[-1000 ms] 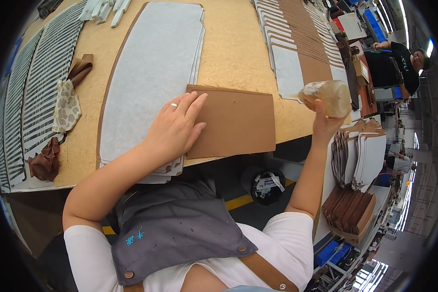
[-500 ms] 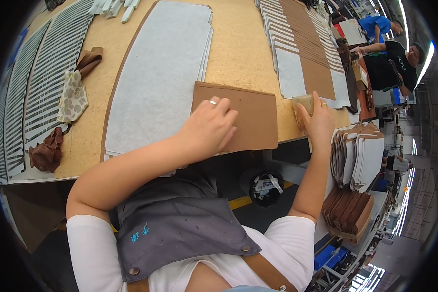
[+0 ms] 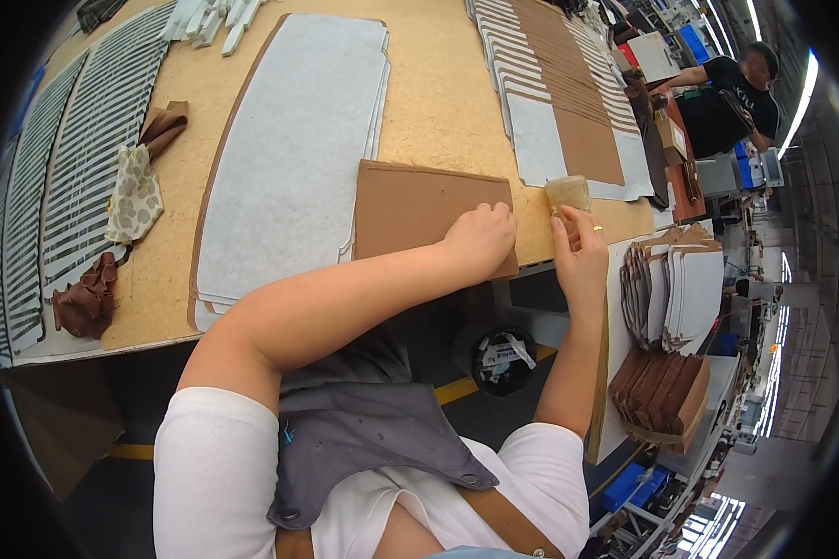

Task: Applying glue to leather pieces and bonding them together to create larger components.

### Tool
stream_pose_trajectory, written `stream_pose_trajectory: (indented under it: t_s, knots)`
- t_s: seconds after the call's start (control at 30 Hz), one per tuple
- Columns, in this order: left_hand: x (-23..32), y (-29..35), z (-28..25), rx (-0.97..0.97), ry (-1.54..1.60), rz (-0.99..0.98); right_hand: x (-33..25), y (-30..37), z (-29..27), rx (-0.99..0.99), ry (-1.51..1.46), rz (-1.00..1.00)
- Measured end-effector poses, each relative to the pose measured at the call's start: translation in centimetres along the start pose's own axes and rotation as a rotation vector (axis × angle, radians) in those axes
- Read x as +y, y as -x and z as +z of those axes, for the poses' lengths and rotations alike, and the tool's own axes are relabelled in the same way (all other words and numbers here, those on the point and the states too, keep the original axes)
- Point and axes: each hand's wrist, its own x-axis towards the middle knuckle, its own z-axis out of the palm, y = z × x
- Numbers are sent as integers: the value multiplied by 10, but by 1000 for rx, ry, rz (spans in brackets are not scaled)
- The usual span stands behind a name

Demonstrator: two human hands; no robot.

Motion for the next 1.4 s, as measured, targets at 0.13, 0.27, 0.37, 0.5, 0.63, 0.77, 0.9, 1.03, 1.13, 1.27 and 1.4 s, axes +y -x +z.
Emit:
stream_pose_trajectory:
  t_s: [0.13,0.27,0.37,0.5,0.63,0.77,0.9,1.03,1.13,1.27,1.4]
  knots:
    - [-11,4,-4,91,214,-82,-7,11,0,-1,-74,12]
    - [-22,10,-20,87,429,-137,-19,12,1,-24,-221,58]
    - [-23,14,-30,18,674,-331,-21,13,5,-16,-310,28]
    - [-25,16,-27,71,771,-379,-21,19,13,-160,-402,90]
    - [-22,16,-30,83,731,-387,-20,21,22,-107,-293,163]
    - [-28,17,-21,161,637,-271,-24,32,35,-198,-175,116]
    - [-22,9,-28,-13,470,-260,-24,34,46,-95,-106,32]
    - [-22,7,-31,-88,463,-280,-22,32,51,-59,-49,-14]
    - [-21,6,-32,-101,483,-292,-24,32,51,-35,-11,-20]
    - [-22,6,-32,-103,525,-324,-36,32,50,77,107,-101]
    - [-25,4,-33,-98,583,-398,-49,30,48,-1,109,-68]
